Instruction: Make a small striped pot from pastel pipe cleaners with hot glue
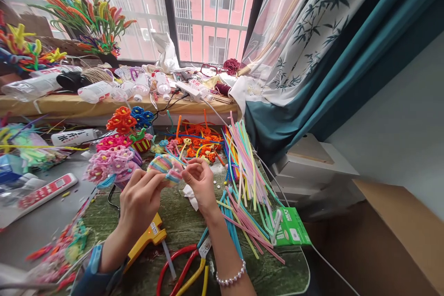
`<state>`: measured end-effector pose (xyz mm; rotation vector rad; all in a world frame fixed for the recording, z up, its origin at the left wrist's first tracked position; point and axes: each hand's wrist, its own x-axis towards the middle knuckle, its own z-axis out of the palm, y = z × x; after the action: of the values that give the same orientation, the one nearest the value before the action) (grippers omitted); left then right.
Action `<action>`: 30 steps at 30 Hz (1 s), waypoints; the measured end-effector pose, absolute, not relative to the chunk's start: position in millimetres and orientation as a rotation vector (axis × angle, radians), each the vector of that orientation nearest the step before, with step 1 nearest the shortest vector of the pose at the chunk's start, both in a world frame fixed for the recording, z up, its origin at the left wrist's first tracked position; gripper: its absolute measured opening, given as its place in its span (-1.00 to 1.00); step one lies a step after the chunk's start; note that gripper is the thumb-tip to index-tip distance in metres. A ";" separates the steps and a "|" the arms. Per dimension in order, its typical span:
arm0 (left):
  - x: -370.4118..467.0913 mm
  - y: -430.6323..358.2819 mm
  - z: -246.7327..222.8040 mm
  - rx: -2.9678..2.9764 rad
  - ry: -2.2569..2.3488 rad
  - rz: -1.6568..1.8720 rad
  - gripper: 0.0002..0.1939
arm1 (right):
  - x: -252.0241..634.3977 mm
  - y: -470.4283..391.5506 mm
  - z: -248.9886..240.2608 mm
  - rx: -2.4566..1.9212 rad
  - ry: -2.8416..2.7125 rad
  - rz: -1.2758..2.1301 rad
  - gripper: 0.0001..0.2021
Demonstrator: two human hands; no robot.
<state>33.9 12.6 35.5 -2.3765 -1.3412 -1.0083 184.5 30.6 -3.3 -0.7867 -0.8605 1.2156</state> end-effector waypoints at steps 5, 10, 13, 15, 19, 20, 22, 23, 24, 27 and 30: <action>21.7 20.6 44.1 -2.691 -1.604 -1.305 -0.75 | 192.8 29.9 -0.4 -0.839 -1.023 1.063 -0.71; 18.4 24.6 43.9 -2.830 -1.807 -1.487 -0.76 | 192.5 25.5 6.3 -0.796 -1.274 1.153 -0.73; 19.2 26.0 43.1 -2.897 -1.873 -1.506 -0.74 | 192.7 24.0 8.2 -0.794 -1.315 1.130 -0.75; 19.3 27.1 42.8 -2.929 -1.897 -1.506 -0.73 | 193.6 23.6 7.8 -0.786 -1.309 1.171 -0.76; 18.9 28.0 42.2 -2.929 -1.939 -1.517 -0.72 | 194.7 23.3 5.2 -0.792 -1.315 1.250 -0.73; 19.0 27.7 41.7 -2.921 -1.948 -1.526 -0.72 | 194.6 23.2 4.7 -0.789 -1.314 1.258 -0.73; 19.6 26.5 40.0 -2.898 -1.970 -1.556 -0.71 | 193.8 23.1 3.9 -0.784 -1.312 1.262 -0.73; 20.1 25.7 39.0 -2.878 -1.985 -1.586 -0.71 | 193.4 22.9 3.7 -0.783 -1.312 1.258 -0.73; 20.8 24.8 38.0 -2.857 -2.002 -1.624 -0.72 | 192.9 22.7 3.7 -0.785 -1.314 1.249 -0.73; 22.6 22.6 35.9 -2.786 -2.051 -1.760 -0.73 | 192.3 21.4 4.5 -0.795 -1.320 1.228 -0.71; 22.0 22.0 36.3 -2.785 -2.083 -1.790 -0.74 | 193.2 19.9 6.5 -0.793 -1.323 1.258 -0.72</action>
<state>22.0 22.0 36.3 -2.7853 -2.0833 -1.7905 193.2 19.9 6.5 -0.7933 -1.3228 1.2580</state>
